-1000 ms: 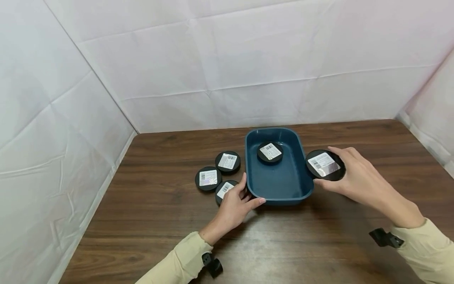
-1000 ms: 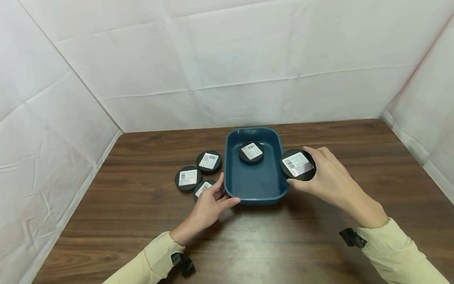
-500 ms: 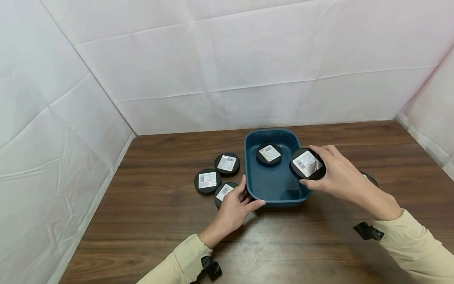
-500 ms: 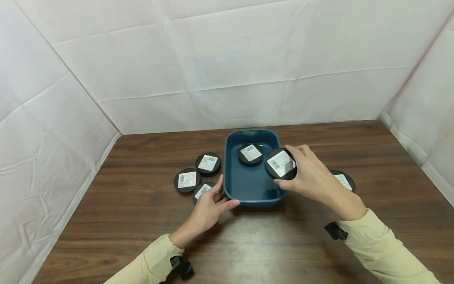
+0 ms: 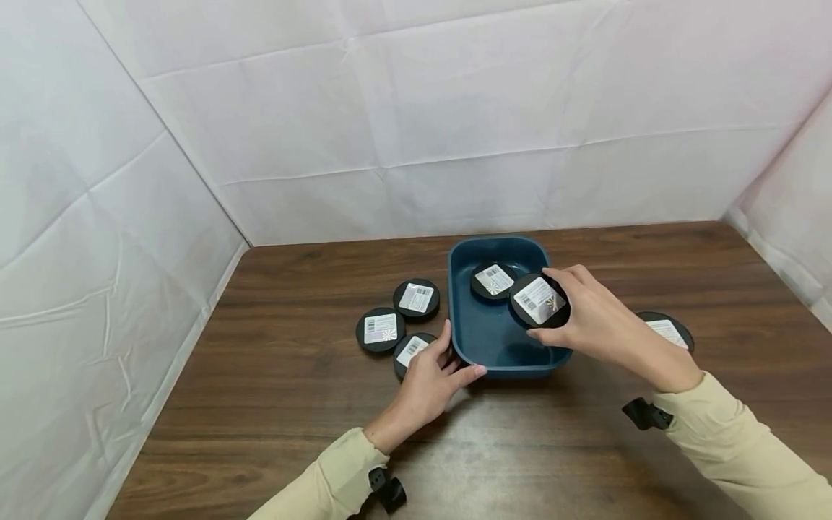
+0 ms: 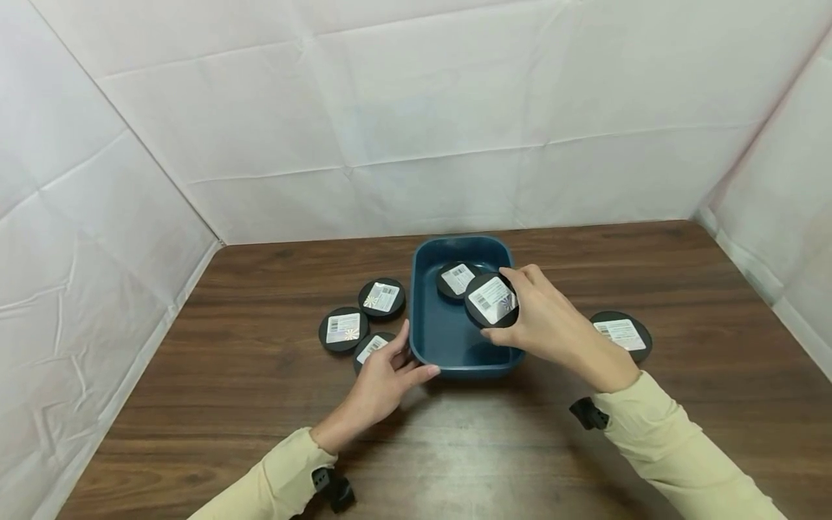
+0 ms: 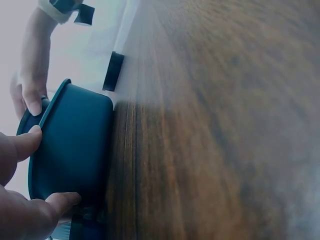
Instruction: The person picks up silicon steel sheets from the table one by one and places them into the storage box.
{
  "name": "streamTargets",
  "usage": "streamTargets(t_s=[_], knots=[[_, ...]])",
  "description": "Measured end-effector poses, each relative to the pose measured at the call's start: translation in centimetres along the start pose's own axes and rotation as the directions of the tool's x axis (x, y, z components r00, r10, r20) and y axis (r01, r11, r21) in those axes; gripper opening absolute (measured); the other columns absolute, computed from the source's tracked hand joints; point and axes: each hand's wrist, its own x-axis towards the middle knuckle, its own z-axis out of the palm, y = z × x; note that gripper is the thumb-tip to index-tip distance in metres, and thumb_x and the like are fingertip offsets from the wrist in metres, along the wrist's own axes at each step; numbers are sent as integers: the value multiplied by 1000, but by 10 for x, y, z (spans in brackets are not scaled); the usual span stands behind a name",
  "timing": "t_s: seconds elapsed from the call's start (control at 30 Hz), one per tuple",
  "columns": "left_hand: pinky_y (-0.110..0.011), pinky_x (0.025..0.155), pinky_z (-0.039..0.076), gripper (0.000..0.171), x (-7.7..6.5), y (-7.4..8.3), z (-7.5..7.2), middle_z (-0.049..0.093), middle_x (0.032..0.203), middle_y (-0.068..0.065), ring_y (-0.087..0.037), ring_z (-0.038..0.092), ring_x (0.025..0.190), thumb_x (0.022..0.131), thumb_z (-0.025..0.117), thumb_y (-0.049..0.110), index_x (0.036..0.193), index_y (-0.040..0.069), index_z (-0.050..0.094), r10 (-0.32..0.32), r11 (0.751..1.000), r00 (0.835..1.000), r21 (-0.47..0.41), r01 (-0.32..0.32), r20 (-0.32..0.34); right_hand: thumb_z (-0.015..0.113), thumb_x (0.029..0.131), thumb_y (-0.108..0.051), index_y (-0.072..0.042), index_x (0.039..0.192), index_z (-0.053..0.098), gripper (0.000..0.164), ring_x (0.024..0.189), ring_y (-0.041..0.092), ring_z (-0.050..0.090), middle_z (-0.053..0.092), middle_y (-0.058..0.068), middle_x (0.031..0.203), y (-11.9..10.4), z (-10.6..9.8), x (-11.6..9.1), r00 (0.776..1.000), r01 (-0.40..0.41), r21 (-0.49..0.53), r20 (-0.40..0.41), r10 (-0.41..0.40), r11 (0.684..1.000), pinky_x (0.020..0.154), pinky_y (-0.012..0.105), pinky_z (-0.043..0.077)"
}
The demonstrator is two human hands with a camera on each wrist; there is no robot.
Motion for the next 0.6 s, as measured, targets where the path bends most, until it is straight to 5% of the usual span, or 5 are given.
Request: streamTargets(t_s=[0.6], knots=[[-36, 105, 50, 87, 0, 1, -1, 31, 162, -18, -30, 52, 136, 92, 75, 23, 157, 1, 23, -9, 1000, 1000, 25, 9, -4, 88, 71, -49, 7, 137, 50, 94, 101, 31, 59, 54, 25, 125, -8, 15, 18, 996, 49, -19, 81, -47, 999, 86, 49, 56]])
